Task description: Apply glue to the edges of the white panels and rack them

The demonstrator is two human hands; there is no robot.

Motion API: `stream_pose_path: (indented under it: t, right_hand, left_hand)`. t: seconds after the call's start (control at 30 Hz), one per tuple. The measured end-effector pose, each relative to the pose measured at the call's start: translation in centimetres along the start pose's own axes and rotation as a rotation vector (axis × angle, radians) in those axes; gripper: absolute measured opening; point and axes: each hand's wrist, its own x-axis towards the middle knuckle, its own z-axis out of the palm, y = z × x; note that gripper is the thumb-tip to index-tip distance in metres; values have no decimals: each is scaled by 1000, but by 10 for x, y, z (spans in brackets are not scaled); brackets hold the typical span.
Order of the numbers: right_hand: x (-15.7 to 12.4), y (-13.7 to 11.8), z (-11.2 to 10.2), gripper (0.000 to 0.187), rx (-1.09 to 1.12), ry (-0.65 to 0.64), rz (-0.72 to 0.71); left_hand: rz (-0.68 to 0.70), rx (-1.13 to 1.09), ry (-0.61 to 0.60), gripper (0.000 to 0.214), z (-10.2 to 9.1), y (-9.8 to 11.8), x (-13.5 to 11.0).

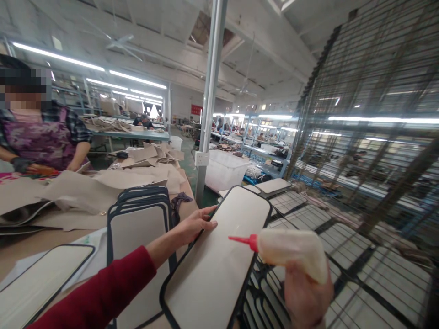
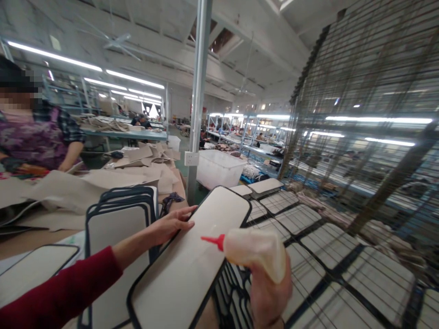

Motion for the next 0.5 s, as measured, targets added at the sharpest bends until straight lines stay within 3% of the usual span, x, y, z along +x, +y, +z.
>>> stream_pose_path:
  t: [0.07,0.13,0.27,0.33,0.5]
  right_hand:
    - [24,5,5,64,-61,82,-74]
    - [29,9,7,66,-101,102,-98]
    - [-6,12,-3,61,-137,-95,13]
    - [-15,10,-7,61,-125,-131,53]
    - [19,3,5,55,-13,110,-5]
  left_hand:
    - [8,2,-49,99,5,0,-3]
    - [29,1,-57,94,7,0,-5]
    - [51,11,2,90,-4,1,-2]
    - [54,15,-4,91,-11,2,-2]
    - [28,12,-38,95,-12,7,-13]
